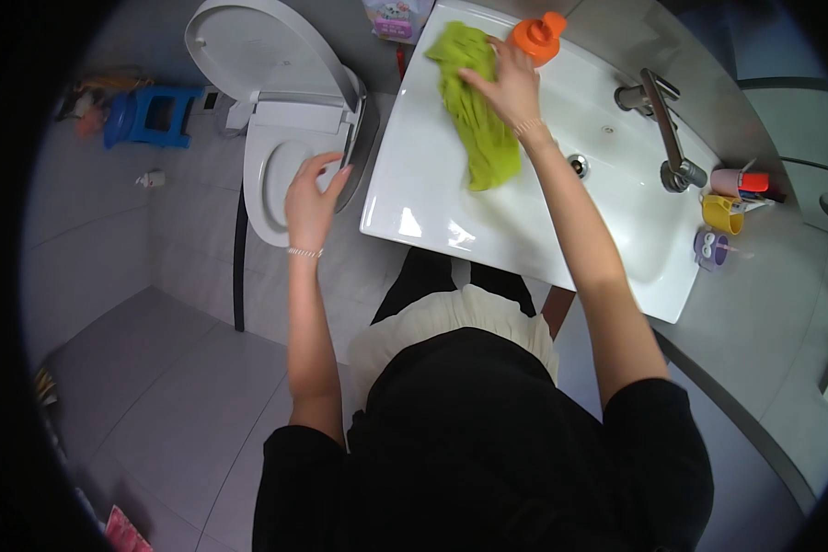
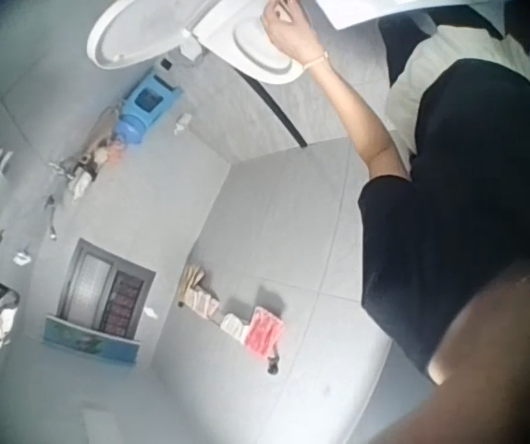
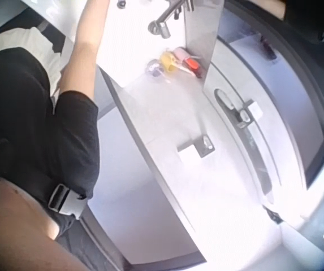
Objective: The person cleans a bathroom sink and surrounding area by wiping the countertop, faucet, and toiletries with a green cloth, handling a tube of toothpaste, a toothbrush, and cups.
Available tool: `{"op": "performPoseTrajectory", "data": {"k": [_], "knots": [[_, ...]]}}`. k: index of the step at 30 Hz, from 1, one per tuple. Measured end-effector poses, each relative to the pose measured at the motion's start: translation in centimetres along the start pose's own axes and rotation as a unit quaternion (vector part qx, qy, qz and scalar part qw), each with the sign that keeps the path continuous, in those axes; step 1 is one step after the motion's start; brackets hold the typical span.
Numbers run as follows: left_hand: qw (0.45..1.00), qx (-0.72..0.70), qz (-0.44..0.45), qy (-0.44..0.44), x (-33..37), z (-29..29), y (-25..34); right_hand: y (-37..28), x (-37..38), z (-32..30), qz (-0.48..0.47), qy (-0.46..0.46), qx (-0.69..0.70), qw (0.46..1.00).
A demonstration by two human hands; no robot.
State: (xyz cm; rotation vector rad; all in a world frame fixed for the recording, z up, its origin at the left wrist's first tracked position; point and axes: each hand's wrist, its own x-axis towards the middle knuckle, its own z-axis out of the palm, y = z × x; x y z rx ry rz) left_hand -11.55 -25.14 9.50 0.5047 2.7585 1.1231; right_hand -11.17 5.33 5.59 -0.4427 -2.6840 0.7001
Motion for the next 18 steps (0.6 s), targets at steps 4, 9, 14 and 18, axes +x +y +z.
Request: {"op": "performPoseTrajectory", "data": {"k": [4,9,14,18], "knots": [[0.996,0.043,-0.078,0.002,-4.7,-2.7,-3.4,2.5,2.0,8.3,-0.117,0.001,-0.114,0.987],[0.979,-0.009,-0.202,-0.002,-10.6,-3.5,-7.8,0.0,-1.2,9.0,-0.228,-0.069,-0.056,0.970],[0.982,-0.048,-0.178,-0.043,-9.4,-1.5,-6.9,-5.1,-11.0,6.3,-0.282,-0.153,0.062,0.945],[0.989,-0.014,-0.118,-0.094,-5.8,-0.7,-5.2,-7.1,-17.8,4.7,-0.265,-0.183,0.077,0.944]]}}
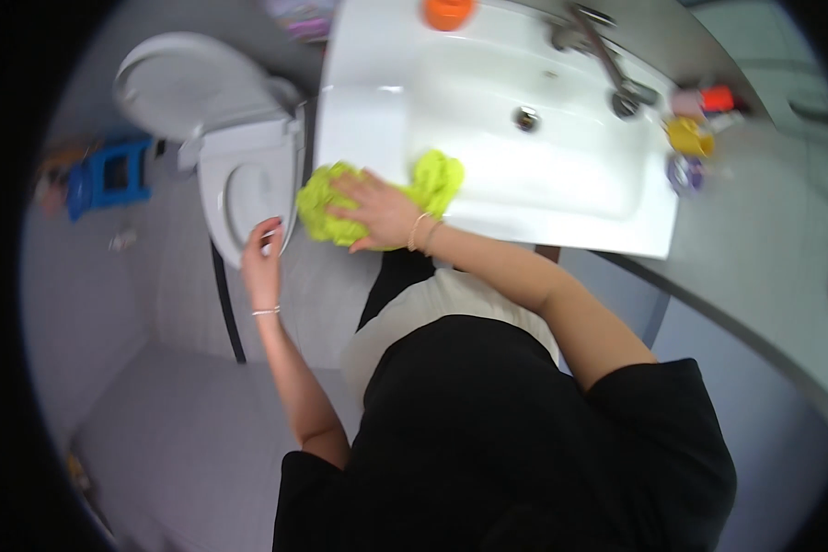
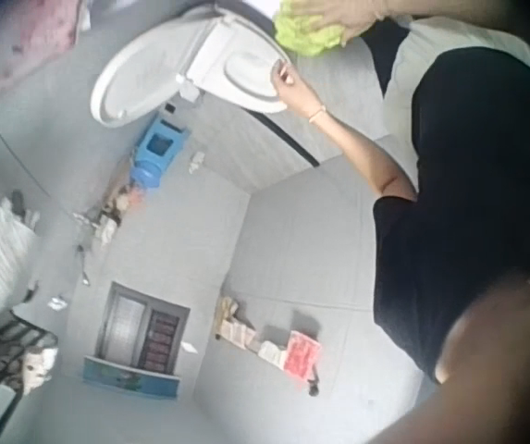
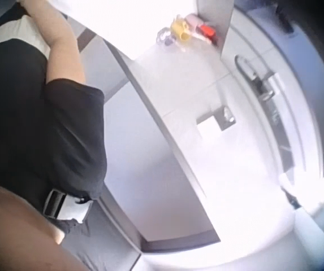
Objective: The person cleans a bathroom sink and surrounding area by wiping the countertop, faucet, and toiletries with a green cloth, handling a tube of toothpaste, a toothbrush, and cups.
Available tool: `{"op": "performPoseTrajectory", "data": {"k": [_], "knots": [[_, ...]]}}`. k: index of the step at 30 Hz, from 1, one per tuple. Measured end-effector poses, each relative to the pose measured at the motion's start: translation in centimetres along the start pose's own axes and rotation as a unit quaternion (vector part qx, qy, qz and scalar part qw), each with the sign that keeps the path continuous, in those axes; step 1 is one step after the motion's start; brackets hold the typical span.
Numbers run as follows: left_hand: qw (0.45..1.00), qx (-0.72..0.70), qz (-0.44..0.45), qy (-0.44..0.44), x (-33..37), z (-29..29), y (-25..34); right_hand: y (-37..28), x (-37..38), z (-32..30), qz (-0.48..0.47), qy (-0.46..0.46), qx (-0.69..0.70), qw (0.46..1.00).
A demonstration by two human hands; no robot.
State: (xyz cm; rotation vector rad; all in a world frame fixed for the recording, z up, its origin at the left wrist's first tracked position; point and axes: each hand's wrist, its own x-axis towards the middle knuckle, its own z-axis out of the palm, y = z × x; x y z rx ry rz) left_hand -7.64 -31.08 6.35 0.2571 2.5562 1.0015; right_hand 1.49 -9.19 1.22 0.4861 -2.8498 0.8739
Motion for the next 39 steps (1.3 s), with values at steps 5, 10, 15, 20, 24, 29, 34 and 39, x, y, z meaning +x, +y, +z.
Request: {"op": "performPoseTrajectory", "data": {"k": [5,10,15,20,24,29,34,39], "knots": [[0.994,-0.040,0.095,-0.045,3.5,0.3,3.7,-0.5,-7.3,-2.8,0.084,-0.025,-0.098,0.991],[0.989,-0.003,0.128,-0.078,3.2,6.3,7.7,3.8,-21.4,-7.3,0.200,-0.057,-0.166,0.964],[0.981,0.021,0.132,-0.141,1.4,11.6,14.3,7.7,-34.4,-13.7,0.257,-0.040,-0.236,0.936],[0.974,0.031,0.150,-0.170,-1.8,16.9,17.8,11.1,-44.1,-18.1,0.288,-0.044,-0.270,0.918],[0.975,0.056,0.134,-0.170,-5.0,19.8,19.3,12.3,-47.0,-18.3,0.336,0.004,-0.263,0.904],[0.983,0.013,0.120,-0.141,-7.7,20.5,20.2,11.2,-45.5,-16.8,0.490,0.193,-0.225,0.820],[0.988,0.038,0.082,-0.128,-9.2,21.5,20.2,13.2,-43.1,-17.6,0.481,0.165,-0.213,0.834],[0.986,0.018,0.108,-0.123,-9.4,23.0,21.3,17.0,-40.2,-18.8,0.457,0.169,-0.217,0.846]]}}
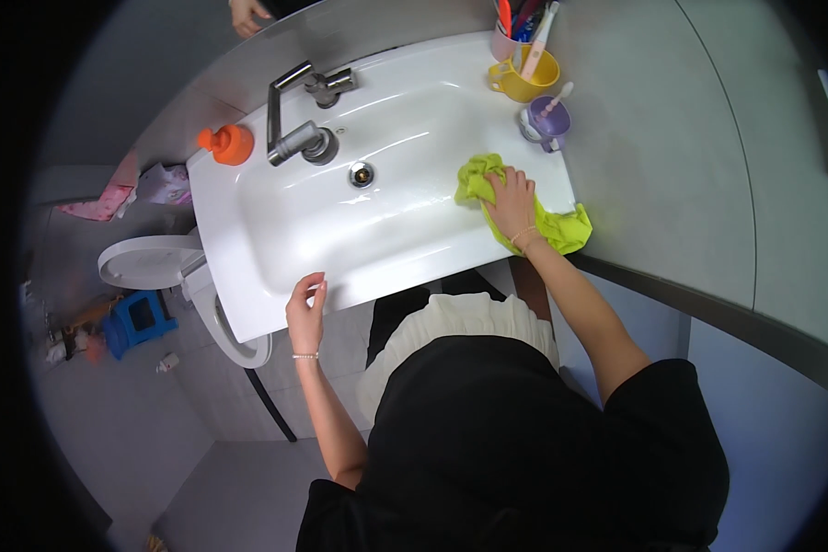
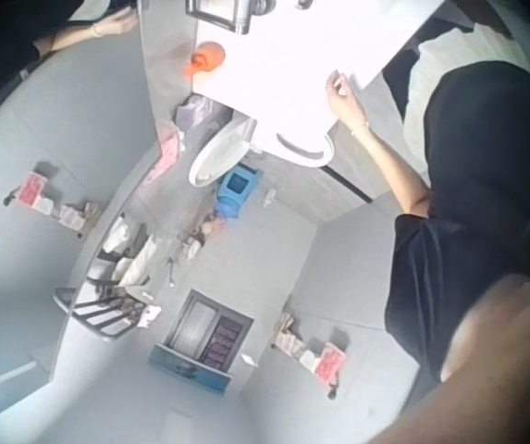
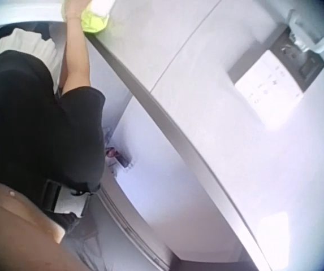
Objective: The person cleans a bathroom sink and surrounding area by wiping the countertop, faucet, and toiletries with a green cloth, handling a tube of toothpaste, a toothbrush, and cups.
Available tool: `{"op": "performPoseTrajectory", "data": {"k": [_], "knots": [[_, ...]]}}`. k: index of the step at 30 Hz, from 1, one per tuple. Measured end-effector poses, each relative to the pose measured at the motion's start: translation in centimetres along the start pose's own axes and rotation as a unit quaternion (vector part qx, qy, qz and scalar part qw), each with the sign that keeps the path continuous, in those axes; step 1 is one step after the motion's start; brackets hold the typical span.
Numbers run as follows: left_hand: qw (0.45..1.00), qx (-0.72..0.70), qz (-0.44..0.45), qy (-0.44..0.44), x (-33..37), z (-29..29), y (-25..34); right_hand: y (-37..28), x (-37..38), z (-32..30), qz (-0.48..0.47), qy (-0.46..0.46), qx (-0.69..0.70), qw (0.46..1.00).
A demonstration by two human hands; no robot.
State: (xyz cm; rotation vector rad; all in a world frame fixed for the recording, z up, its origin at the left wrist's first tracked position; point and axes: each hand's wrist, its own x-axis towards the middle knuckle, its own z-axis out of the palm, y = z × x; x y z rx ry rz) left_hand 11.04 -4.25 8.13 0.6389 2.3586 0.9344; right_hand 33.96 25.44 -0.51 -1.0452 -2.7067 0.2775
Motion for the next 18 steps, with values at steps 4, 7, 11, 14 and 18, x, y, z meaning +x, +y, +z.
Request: {"op": "performPoseTrajectory", "data": {"k": [4,7,11,14,18], "knots": [[0.999,-0.026,0.031,-0.036,1.3,0.8,1.5,-0.9,5.4,1.5,0.068,0.034,0.048,0.996],[0.985,-0.115,0.080,-0.098,2.8,2.1,2.2,-5.8,8.8,-1.2,0.177,0.129,0.443,0.869],[0.963,-0.118,0.153,-0.188,5.7,4.5,5.1,-12.6,11.0,-5.1,0.236,0.115,0.722,0.640],[0.958,-0.081,0.245,-0.123,7.9,6.0,7.0,-15.8,10.4,-5.7,0.254,0.100,0.815,0.511],[0.955,-0.208,0.187,-0.102,11.6,5.9,6.5,-16.9,8.9,-4.3,0.279,0.039,0.839,0.466]]}}
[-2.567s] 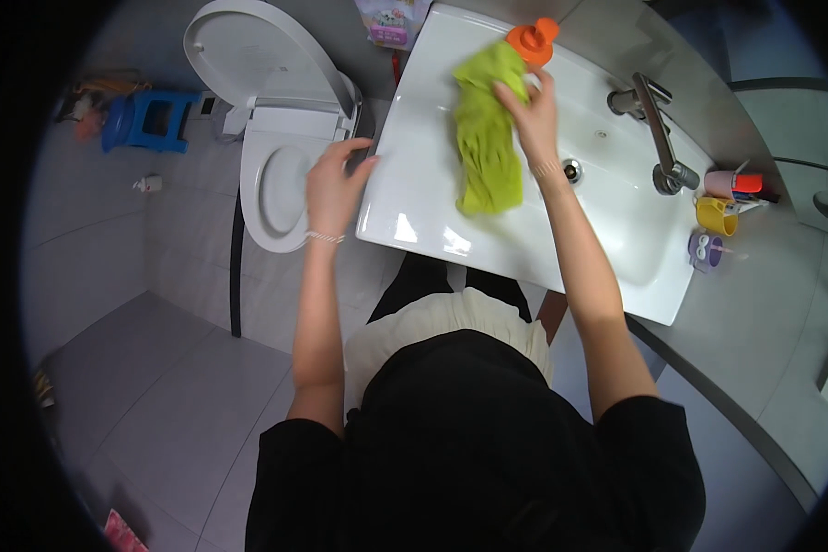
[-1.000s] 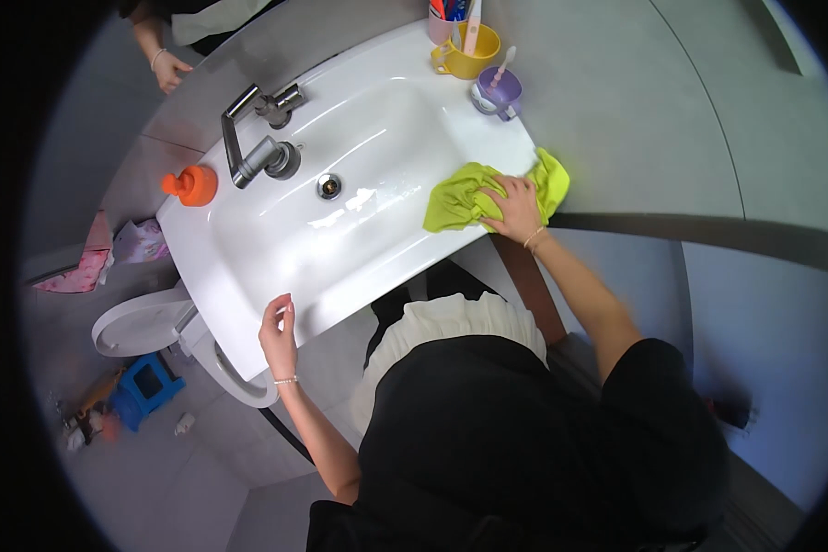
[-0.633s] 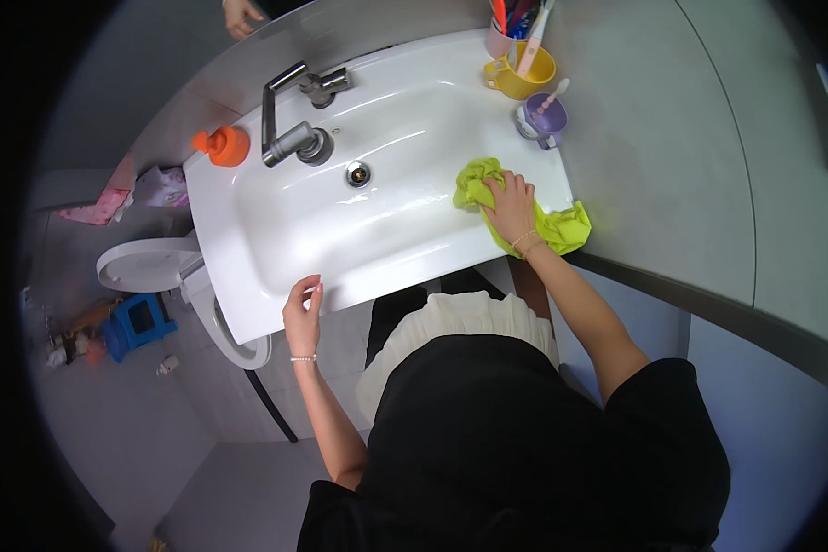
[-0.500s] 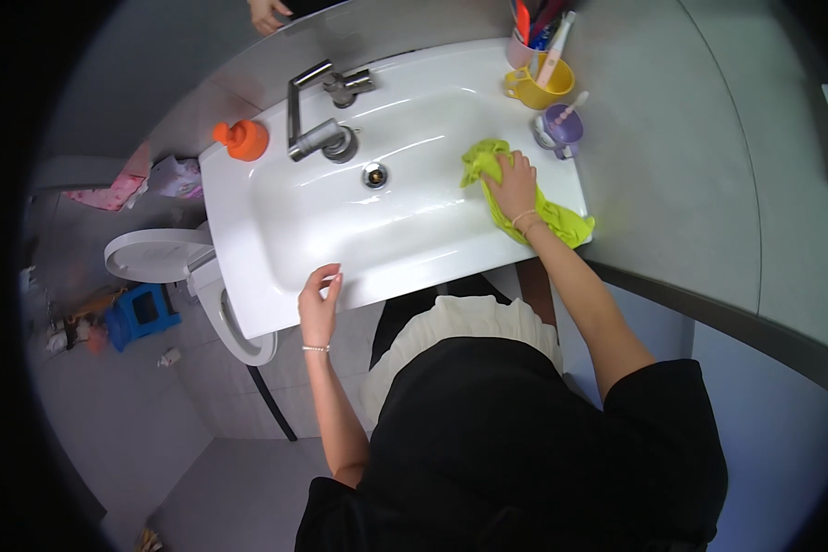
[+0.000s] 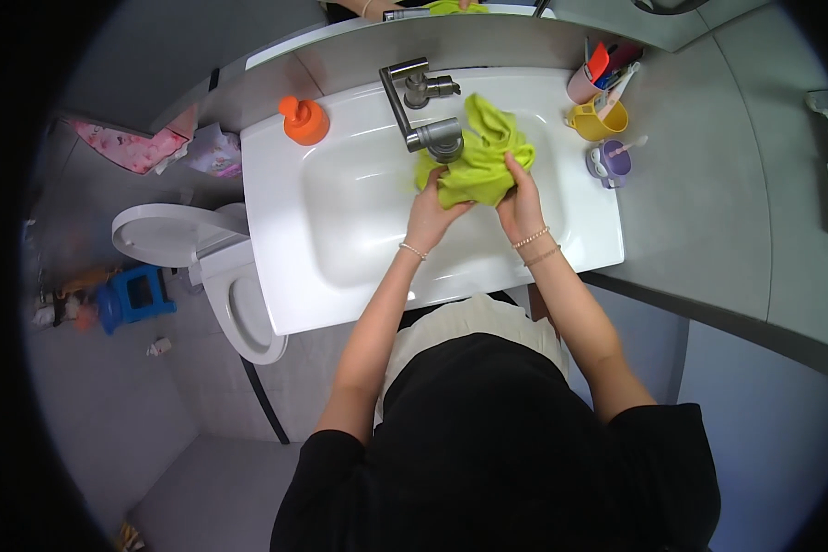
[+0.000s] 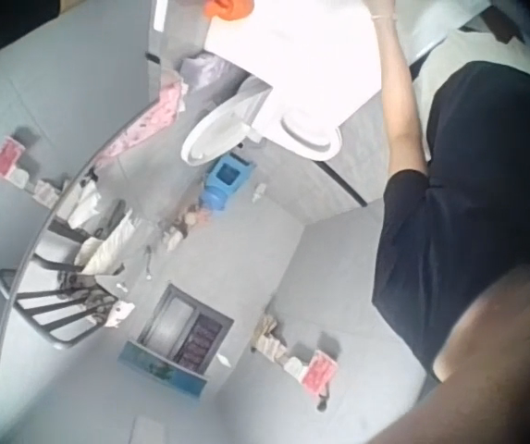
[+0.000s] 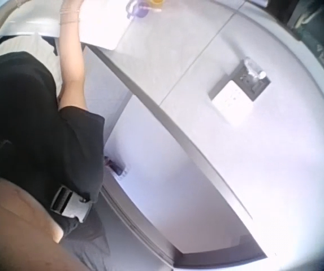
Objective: The person cleans a bathroom sink and surrounding area by wiping the countertop, faucet, and toiletries with a green cloth, handling a tube of toothpaste, a toothbrush, and cups.
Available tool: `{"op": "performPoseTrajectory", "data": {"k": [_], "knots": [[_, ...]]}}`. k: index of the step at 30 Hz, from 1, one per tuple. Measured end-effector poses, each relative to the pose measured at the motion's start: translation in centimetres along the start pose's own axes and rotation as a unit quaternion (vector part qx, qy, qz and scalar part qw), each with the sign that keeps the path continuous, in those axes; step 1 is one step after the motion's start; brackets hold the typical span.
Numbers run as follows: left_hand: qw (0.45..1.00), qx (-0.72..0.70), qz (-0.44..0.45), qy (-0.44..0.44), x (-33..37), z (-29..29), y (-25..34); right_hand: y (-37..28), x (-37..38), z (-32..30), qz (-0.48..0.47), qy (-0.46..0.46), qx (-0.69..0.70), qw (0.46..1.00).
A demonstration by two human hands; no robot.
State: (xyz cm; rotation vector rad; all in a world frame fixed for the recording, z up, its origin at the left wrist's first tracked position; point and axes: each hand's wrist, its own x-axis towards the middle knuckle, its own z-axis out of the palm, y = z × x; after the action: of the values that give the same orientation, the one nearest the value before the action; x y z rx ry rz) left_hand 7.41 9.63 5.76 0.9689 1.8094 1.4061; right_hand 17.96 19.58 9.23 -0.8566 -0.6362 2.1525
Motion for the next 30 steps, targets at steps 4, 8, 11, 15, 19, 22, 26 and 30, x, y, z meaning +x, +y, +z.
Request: {"op": "performPoseTrajectory", "data": {"k": [4,8,11,15,19,22,26,30], "knots": [[1.000,-0.004,0.022,-0.019,-0.3,-3.0,-2.5,0.0,-1.7,-0.5,0.003,0.009,-0.151,0.989],[0.991,-0.130,-0.008,-0.021,-0.6,-4.4,-2.1,0.2,0.9,-4.0,-0.094,-0.003,-0.461,0.882],[0.947,-0.306,-0.097,-0.028,0.2,-4.7,-2.3,-0.3,4.5,-5.7,-0.127,0.009,-0.732,0.669],[0.955,-0.276,-0.098,-0.058,1.8,-4.6,-5.3,-0.3,10.9,0.4,-0.194,0.013,-0.730,0.655],[0.969,-0.202,-0.111,-0.091,3.4,-3.3,-3.6,-0.2,15.3,5.0,-0.147,0.014,-0.773,0.617],[0.983,-0.147,-0.092,-0.067,4.2,-2.9,-4.8,-0.4,17.6,4.0,-0.160,-0.035,-0.871,0.464],[0.969,-0.169,-0.159,-0.080,5.2,-2.4,-4.2,0.0,18.8,2.5,-0.148,0.029,-0.781,0.606],[0.932,-0.285,-0.223,-0.036,5.5,-2.4,-5.0,1.5,14.1,1.4,-0.228,0.021,-0.671,0.706]]}}
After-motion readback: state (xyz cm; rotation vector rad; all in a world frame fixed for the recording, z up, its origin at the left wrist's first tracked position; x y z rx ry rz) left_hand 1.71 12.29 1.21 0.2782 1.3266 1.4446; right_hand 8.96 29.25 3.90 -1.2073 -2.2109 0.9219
